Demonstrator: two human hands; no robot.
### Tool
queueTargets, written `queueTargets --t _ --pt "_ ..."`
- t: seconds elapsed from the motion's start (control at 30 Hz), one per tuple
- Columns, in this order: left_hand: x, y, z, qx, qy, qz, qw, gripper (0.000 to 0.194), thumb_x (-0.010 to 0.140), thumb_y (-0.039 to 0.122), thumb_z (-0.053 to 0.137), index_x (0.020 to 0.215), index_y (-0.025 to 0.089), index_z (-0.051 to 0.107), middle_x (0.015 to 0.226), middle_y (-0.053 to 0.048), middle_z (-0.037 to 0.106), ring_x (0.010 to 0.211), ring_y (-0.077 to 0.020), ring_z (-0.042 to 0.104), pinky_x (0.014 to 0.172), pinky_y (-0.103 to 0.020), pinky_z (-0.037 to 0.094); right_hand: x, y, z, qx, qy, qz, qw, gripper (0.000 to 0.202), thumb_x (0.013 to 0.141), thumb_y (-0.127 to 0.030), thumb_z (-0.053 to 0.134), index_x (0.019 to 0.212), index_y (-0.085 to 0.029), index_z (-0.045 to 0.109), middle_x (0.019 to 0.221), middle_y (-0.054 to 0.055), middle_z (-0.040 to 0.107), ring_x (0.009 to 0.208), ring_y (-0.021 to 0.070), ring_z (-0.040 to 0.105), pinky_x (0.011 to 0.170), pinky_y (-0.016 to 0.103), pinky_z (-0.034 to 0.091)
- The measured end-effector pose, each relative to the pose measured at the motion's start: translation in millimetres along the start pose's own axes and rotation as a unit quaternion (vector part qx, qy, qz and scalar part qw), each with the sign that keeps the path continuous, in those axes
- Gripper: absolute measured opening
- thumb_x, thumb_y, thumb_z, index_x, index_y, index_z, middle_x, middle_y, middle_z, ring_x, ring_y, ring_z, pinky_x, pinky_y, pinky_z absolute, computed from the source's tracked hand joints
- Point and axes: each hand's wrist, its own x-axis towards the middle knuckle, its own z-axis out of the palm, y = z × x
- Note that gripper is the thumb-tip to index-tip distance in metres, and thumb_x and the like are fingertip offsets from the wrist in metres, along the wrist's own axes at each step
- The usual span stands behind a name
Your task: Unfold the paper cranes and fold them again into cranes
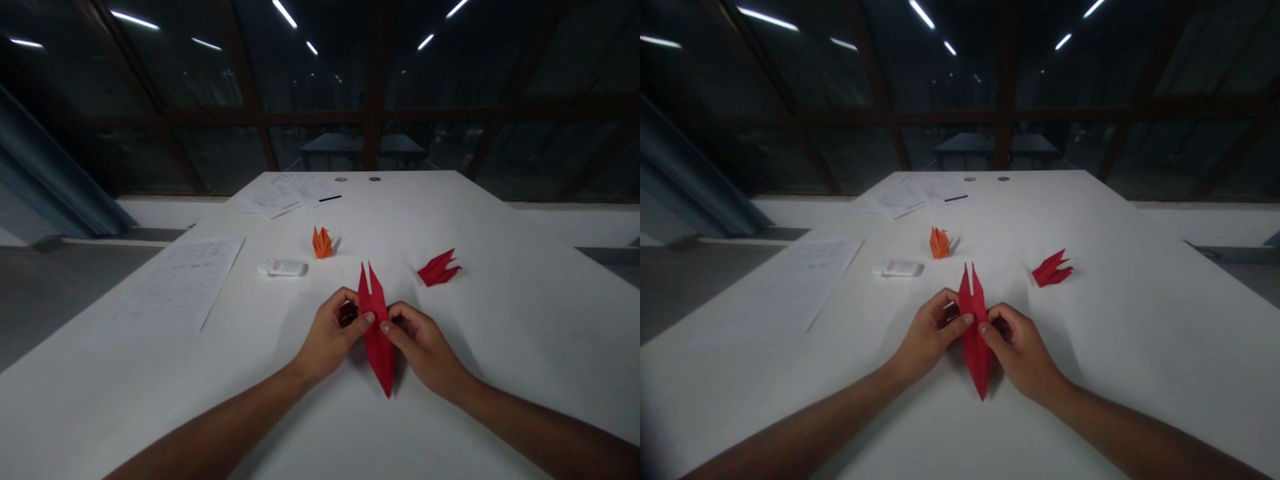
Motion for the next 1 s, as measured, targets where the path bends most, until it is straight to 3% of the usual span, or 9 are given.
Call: queueTargets --t 0.33,0.57,0.67,0.73,0.83,1.0 --pt "1.3 2.7 2.8 -0.052 0.003 -0.01 0.999 0.033 0.084 0.034 0.079 0.098 0.018 0.053 0.093 -0.002 0.066 0.078 -0.0122 0.06 0.07 -0.024 0.047 2.7 0.6 0.4 0.092 0.01 -0.002 0.996 0.022 0.094 -0.036 0.069 0.107 -0.026 0.055 0.091 -0.001 0.067 0.084 0.0171 0.064 0.077 0.029 0.05" --pt "0.1 5.3 1.9 -0.095 0.01 -0.011 0.995 0.06 0.086 0.032 0.078 0.135 0.023 0.046 0.091 0.0 0.067 0.075 -0.0111 0.059 0.071 -0.024 0.047 3.2 -0.3 -0.2 0.109 -0.006 0.025 0.994 0.025 0.095 -0.043 0.066 0.108 -0.026 0.054 0.084 -0.001 0.069 0.077 0.0179 0.067 0.072 0.03 0.051" --pt "-1.1 6.7 1.1 -0.086 0.01 0.009 0.996 0.067 0.09 0.03 0.072 0.149 0.028 0.039 0.1 -0.002 0.068 0.079 -0.0119 0.06 0.074 -0.024 0.047 4.4 -1.5 -0.7 0.105 0.004 0.036 0.994 0.026 0.094 -0.045 0.066 0.108 -0.026 0.054 0.085 -0.001 0.07 0.076 0.0184 0.065 0.072 0.03 0.05" --pt "-1.4 6.7 0.4 -0.068 -0.003 0.019 0.997 0.057 0.092 0.029 0.068 0.146 0.027 0.047 0.107 -0.005 0.068 0.085 -0.0143 0.061 0.077 -0.026 0.048 5.4 -1.5 -1.1 0.1 0.019 0.04 0.994 0.027 0.093 -0.046 0.068 0.106 -0.026 0.055 0.083 -0.002 0.069 0.075 0.0181 0.063 0.07 0.029 0.048" --pt "-1.1 4.1 -1.0 -0.046 -0.022 0.014 0.999 0.034 0.093 0.027 0.064 0.126 0.02 0.064 0.099 -0.006 0.069 0.083 -0.0156 0.061 0.077 -0.028 0.048 6.6 0.5 -2.2 0.091 0.033 0.043 0.994 0.024 0.092 -0.045 0.068 0.1 -0.026 0.056 0.081 -0.002 0.066 0.075 0.0178 0.06 0.07 0.028 0.045" --pt "-2.2 1.3 -1.3 -0.041 -0.034 -0.01 0.999 0.039 0.085 0.019 0.068 0.124 0.019 0.063 0.086 -0.003 0.067 0.074 -0.0137 0.057 0.07 -0.025 0.045 7.4 2.5 -3.5 0.079 0.039 0.04 0.995 0.017 0.096 -0.041 0.062 0.098 -0.025 0.057 0.082 -0.003 0.063 0.078 0.0173 0.056 0.072 0.028 0.043"
